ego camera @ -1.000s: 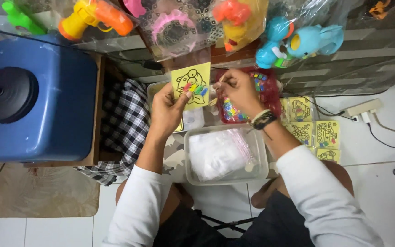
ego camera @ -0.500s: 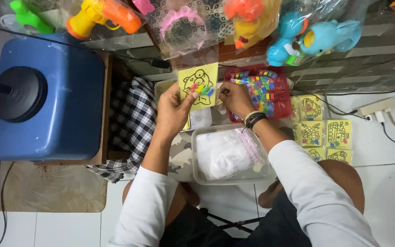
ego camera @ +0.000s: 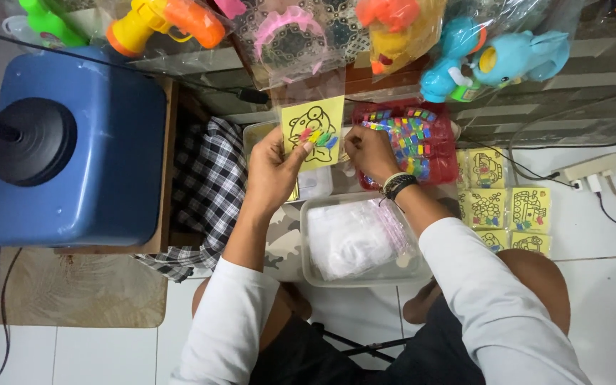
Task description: Packing small yellow stickers and colorful beads into plastic zip-lock bags.
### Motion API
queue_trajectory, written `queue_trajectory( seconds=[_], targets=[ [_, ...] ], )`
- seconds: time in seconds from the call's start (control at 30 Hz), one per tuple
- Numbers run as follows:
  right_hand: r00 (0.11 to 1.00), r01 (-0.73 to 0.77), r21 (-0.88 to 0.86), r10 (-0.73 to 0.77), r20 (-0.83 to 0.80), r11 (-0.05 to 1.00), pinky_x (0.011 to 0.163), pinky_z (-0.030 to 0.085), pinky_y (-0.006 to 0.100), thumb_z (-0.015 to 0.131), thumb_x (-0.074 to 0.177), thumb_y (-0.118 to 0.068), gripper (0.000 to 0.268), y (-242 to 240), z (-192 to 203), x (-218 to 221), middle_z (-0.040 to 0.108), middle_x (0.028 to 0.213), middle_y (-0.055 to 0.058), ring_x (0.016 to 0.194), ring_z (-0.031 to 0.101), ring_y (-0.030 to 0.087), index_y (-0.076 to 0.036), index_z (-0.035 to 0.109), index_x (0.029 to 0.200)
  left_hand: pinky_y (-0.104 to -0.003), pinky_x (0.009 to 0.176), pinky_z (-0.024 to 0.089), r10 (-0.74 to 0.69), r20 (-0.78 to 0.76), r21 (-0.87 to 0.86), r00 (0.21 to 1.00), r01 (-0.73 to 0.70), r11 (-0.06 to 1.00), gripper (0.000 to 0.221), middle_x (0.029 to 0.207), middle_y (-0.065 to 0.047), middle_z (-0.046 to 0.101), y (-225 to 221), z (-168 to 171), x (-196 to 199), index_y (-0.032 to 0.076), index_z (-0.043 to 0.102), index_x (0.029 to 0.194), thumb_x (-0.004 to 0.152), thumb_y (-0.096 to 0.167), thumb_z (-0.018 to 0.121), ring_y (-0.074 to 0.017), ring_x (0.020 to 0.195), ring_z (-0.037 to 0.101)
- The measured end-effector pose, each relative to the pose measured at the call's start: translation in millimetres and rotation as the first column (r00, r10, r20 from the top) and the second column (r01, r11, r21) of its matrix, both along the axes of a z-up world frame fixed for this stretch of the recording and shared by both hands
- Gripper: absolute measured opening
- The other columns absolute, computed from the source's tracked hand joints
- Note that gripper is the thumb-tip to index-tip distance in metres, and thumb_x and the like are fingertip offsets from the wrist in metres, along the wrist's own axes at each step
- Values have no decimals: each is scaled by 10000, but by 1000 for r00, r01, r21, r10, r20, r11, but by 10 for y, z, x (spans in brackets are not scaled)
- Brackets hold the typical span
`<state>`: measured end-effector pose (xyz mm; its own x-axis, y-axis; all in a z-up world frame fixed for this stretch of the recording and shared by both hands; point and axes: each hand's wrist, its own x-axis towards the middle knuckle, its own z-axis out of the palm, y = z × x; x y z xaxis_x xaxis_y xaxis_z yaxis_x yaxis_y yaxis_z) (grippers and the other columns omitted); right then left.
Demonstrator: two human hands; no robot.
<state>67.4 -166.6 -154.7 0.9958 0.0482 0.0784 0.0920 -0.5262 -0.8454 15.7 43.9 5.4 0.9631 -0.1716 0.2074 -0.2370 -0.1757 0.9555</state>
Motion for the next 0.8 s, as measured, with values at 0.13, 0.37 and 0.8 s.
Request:
queue_trajectory(
  seconds=[0.13,0.37,0.8],
  targets=[
    [1000,7,-10,-7,-16,1000,724,557,427,718,881,-123,65,4,-35,20,751,784,128,820,736,341,-120,754,935,-330,756,546,2,1,-6,1000,-2,1000,92,800,-81,706,14,-8,9,4,707,1019,935,27,734,-124,772,579],
    [1000,18,27,-17,-2,999,766,571,427,714,870,-64,89,10,-105,32,763,866,158,863,741,362,-96,747,946,-306,769,539,-12,-26,-43,1000,11,999,93,816,-61,694,0,31,-18,1,701,1026,937,16,723,-117,782,569],
    [998,34,49,-36,55,998,781,574,434,712,857,-50,86,24,-118,10,757,853,150,865,737,359,-90,742,927,-286,755,545,-13,-48,-77,999,9,997,104,811,-55,692,-1,6,7,-11,695,1037,940,12,725,-99,765,577]
  ],
)
